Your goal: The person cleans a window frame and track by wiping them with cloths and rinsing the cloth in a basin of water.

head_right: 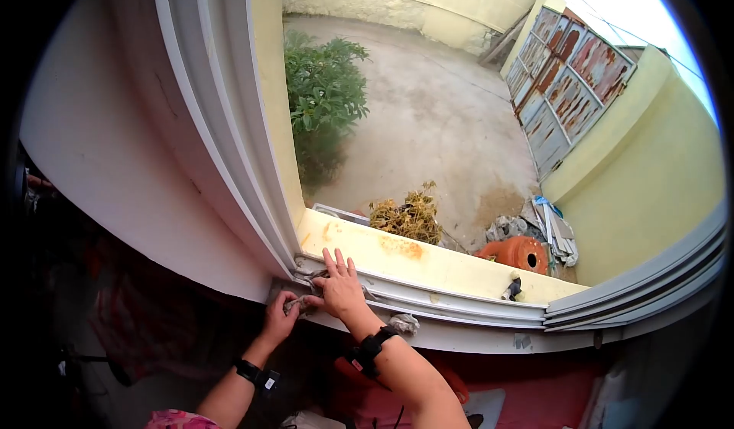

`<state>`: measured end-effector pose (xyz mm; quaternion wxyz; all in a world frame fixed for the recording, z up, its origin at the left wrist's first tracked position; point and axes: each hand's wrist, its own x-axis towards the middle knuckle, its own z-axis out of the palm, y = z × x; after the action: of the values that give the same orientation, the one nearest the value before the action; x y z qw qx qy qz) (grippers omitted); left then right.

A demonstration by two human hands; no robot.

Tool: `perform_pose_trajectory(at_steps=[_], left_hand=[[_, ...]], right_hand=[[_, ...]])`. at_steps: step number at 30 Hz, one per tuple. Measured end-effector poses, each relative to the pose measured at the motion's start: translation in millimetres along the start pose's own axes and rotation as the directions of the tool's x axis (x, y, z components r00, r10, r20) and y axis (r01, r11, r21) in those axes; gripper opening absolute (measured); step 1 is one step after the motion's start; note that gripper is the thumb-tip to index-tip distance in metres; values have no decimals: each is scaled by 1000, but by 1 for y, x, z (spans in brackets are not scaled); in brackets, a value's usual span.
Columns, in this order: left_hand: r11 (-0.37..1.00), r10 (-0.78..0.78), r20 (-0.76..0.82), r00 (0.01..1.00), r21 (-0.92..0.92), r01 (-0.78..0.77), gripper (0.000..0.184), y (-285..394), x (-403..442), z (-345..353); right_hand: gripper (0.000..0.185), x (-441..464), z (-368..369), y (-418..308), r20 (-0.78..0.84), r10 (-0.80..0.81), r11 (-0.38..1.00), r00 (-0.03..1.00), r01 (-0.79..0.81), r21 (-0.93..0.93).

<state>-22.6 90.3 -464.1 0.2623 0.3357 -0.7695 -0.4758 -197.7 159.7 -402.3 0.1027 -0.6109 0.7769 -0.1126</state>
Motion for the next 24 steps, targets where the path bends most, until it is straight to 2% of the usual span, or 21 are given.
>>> perform_pose_trajectory(at_steps=[4,6,10,12,14,16,17,19,22,24], left_hand=[[998,-64,32,997,-8,65,16,2,1,-3],[998,-57,23,998,-16,57,16,1,1,-2],[999,24,-1,1000,-34,-24,17,-12,0,3],[1000,-17,16,1000,5,17,18,-5,0,0],[997,-60,34,998,52,58,19,-5,0,-3],[999,26,25,999,-40,-25,21,-10,1,0],[999,24,27,999,-42,-23,21,-11,-1,1],[989,120,-10,993,-85,-120,21,-13,2,2],[997,72,5,997,-35,-72,21,-16,2,1],[999,24,26,999,-37,-23,20,-10,2,-1]], right_hand=[[45,-12,-8,0,29,72,997,997,-72,-21],[45,-9,-3,2,48,59,998,997,-58,-24],[50,9,5,-1,-28,-65,996,997,67,64],[51,24,9,-12,-21,-133,989,991,134,65],[51,33,9,-19,-4,-135,988,991,135,77],[48,36,7,-23,11,-91,996,996,91,2],[48,35,10,-25,14,-89,996,996,89,2],[44,35,16,-26,10,-40,999,999,40,-8],[40,25,12,-22,69,41,994,997,-48,96],[43,15,3,-13,95,67,996,993,-73,56]])
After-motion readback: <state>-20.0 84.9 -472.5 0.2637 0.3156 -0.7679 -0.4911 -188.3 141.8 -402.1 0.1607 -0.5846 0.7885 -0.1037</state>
